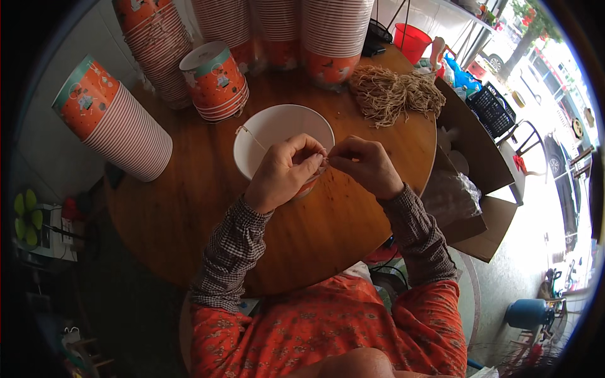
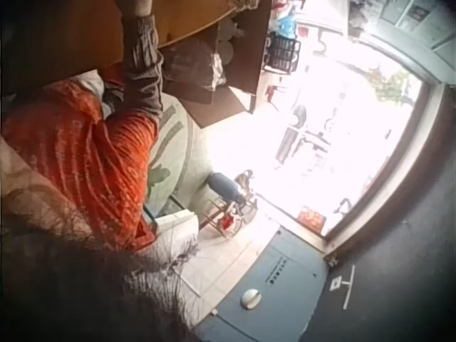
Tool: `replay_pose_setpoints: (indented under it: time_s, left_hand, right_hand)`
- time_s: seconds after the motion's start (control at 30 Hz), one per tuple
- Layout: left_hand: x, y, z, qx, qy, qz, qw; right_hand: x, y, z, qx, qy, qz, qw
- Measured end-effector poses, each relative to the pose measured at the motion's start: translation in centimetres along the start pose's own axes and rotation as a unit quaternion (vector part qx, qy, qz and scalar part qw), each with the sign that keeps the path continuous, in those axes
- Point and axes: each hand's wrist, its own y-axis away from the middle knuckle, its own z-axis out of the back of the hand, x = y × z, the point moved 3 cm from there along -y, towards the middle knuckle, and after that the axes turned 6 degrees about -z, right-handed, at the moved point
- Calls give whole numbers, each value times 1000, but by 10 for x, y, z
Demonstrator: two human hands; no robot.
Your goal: Thread and knot string handles through the pre-punched holes of decorative paper buckets.
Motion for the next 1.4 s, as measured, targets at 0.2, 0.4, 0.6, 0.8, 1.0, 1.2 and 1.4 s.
replay_pose_setpoints:
  time_s: [0.2, 0.4, 0.6, 0.8, 1.0, 1.2, 1.4]
  left_hand:
    - [1, 0, -2, -36, -41, -52, 997]
    - [-2, 0, -5, -5, -96, 19, 995]
    - [-4, 2, -3, -70, -100, -45, 991]
    - [-6, 1, -11, -99, -58, -88, 990]
    - [-6, 4, -14, -96, 5, -79, 992]
    - [-5, 2, -16, -91, 24, -77, 993]
    - [-6, 2, -13, -83, 51, -15, 995]
  right_hand:
    - [19, 10, -2, -60, 23, -10, 998]
    - [23, 15, 14, -161, 92, 47, 982]
    - [38, 26, 21, -122, 247, 72, 959]
    - [64, 24, 6, -38, 383, 245, 890]
    - [69, 12, 7, -99, 322, 269, 902]
    - [62, 7, 4, -104, 265, 258, 923]
    - [49, 6, 3, -80, 128, 166, 975]
